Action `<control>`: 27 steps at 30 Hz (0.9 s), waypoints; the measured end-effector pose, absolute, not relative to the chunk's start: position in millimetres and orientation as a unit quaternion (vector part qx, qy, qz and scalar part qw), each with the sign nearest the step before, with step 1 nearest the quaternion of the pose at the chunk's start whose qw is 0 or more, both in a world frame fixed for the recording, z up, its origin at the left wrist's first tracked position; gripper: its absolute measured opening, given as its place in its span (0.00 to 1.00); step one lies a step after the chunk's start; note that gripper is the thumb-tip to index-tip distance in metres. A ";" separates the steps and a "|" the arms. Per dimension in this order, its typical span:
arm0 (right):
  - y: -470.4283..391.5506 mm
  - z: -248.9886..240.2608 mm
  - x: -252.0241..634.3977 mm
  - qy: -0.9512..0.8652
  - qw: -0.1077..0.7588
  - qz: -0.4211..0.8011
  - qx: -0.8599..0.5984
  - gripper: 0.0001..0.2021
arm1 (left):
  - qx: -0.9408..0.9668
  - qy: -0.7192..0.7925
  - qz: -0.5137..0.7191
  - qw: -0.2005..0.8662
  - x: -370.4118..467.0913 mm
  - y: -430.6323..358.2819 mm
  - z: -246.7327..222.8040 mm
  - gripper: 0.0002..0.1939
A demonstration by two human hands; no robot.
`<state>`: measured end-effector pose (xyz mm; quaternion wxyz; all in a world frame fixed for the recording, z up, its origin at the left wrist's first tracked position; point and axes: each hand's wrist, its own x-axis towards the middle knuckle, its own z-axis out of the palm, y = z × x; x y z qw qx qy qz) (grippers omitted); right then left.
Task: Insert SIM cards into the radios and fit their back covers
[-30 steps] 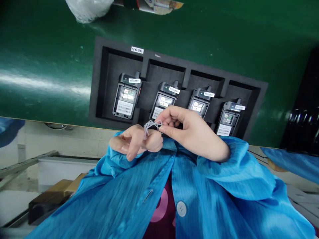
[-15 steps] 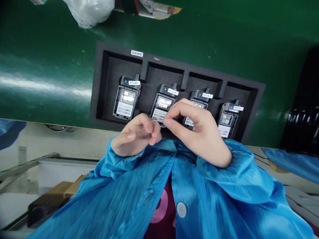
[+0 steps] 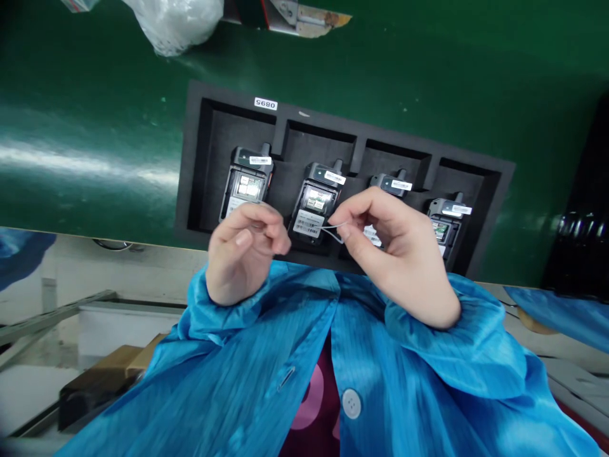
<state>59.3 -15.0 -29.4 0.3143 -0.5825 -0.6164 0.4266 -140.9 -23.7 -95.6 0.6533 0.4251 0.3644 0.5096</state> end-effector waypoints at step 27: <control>21.5 -91.1 32.8 -0.705 0.209 0.240 -0.634 0.05 | 0.875 0.417 0.231 0.087 -173.2 -5.2 -110.0 0.10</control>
